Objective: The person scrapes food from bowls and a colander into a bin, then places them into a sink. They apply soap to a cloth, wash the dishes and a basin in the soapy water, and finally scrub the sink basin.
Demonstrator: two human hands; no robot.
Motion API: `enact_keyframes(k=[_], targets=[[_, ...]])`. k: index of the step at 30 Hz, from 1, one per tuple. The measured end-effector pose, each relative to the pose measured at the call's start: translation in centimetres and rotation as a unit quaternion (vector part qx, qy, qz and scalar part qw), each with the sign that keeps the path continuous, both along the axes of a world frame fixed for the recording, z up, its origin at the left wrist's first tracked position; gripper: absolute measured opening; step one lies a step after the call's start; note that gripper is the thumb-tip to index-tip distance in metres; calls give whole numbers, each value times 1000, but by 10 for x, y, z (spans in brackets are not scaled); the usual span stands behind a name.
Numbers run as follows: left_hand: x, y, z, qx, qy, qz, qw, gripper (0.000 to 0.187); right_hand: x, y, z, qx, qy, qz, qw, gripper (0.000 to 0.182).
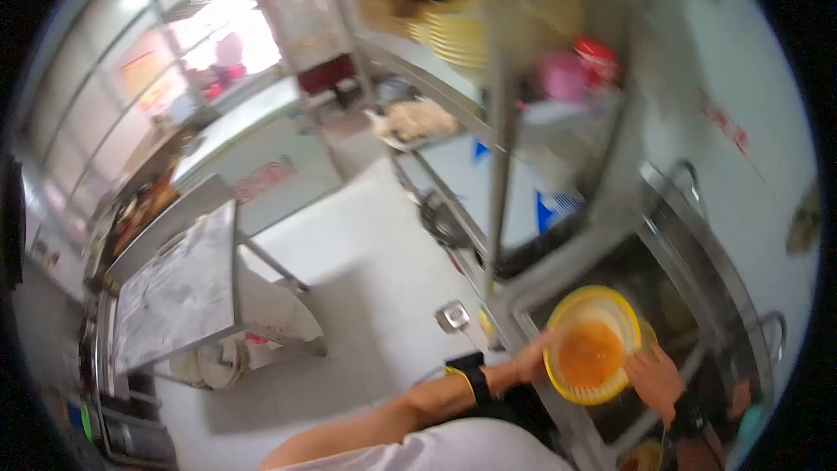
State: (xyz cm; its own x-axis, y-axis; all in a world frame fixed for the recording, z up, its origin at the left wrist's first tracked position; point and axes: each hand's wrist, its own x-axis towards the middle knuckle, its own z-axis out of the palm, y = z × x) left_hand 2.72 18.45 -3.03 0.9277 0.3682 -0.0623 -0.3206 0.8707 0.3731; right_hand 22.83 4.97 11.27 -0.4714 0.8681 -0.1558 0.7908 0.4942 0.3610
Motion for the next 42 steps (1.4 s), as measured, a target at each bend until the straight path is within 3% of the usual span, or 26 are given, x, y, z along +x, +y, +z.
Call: enact_keyframes(k=[1,2,3,4,5,6,7,13,15,16,18,19,20,22,23,26,29,30,32,33,34,36,37,38,40,42], targets=[[-4,0,21,57,22,66,996,49,2,-16,-12,-16,23,-34,999,28],[-17,0,51,64,2,49,997,48,-20,-22,1,-7,10,-24,1000,30],[-16,1,30,484,93,224,841,48,-35,-28,-4,-16,17,-75,997,31],[-4,2,19,71,105,83,988,47,-54,-31,2,-37,101,-124,986,32],[0,0,19,43,110,67,991,50,-65,-37,-3,-79,181,-172,965,33],[-2,-6,40,28,96,67,993,49,-76,-42,-19,10,224,-168,960,27],[0,-8,46,29,73,56,995,49,-89,-40,-17,-66,284,-225,930,35],[8,-12,39,46,105,61,992,46,-127,-2,-56,-69,400,-363,839,39],[10,-17,35,61,117,37,991,46,-128,4,-65,-40,608,-384,694,35],[11,-20,33,63,119,30,990,46,-121,5,-66,-36,610,-388,689,35],[13,-26,41,36,110,-16,993,47,-105,9,-59,-39,636,-317,702,29],[16,-28,39,36,109,-23,993,47,-102,2,-53,-41,532,-316,784,28],[18,-29,38,49,100,-28,993,48,-100,-3,-45,-38,532,-321,782,28],[22,-32,36,62,89,-36,993,48,-94,-18,-32,-3,268,-182,946,25],[22,-32,35,56,93,-42,993,49,-89,-26,-25,-2,268,-187,945,25],[24,-30,33,47,96,-62,992,51,-74,-50,-8,-27,93,-164,982,21],[28,-32,36,21,83,-77,993,48,-52,-71,-15,198,238,-415,856,24],[29,-34,39,1,78,-81,994,44,-45,-77,-21,200,234,-418,855,24],[32,-39,46,5,76,-91,993,44,-33,-90,-34,265,478,-555,627,25],[34,-42,48,0,69,-96,993,45,-24,-93,-50,222,617,-512,554,26],[37,-45,50,-4,62,-102,993,45,-19,-106,-63,230,616,-516,549,26],[44,-53,54,14,62,-115,991,47,-22,-113,-56,-3,819,-543,185,24],[49,-58,55,56,83,-114,988,50,-29,-116,-54,22,844,-519,136,21],[53,-63,58,95,103,-115,983,53,-26,-122,-52,28,843,-521,131,21],[61,-73,64,53,94,-177,978,53,-17,-144,-49,46,831,-522,186,20],[69,-84,73,7,85,-244,966,53,-5,-178,-44,51,834,-518,182,20]])
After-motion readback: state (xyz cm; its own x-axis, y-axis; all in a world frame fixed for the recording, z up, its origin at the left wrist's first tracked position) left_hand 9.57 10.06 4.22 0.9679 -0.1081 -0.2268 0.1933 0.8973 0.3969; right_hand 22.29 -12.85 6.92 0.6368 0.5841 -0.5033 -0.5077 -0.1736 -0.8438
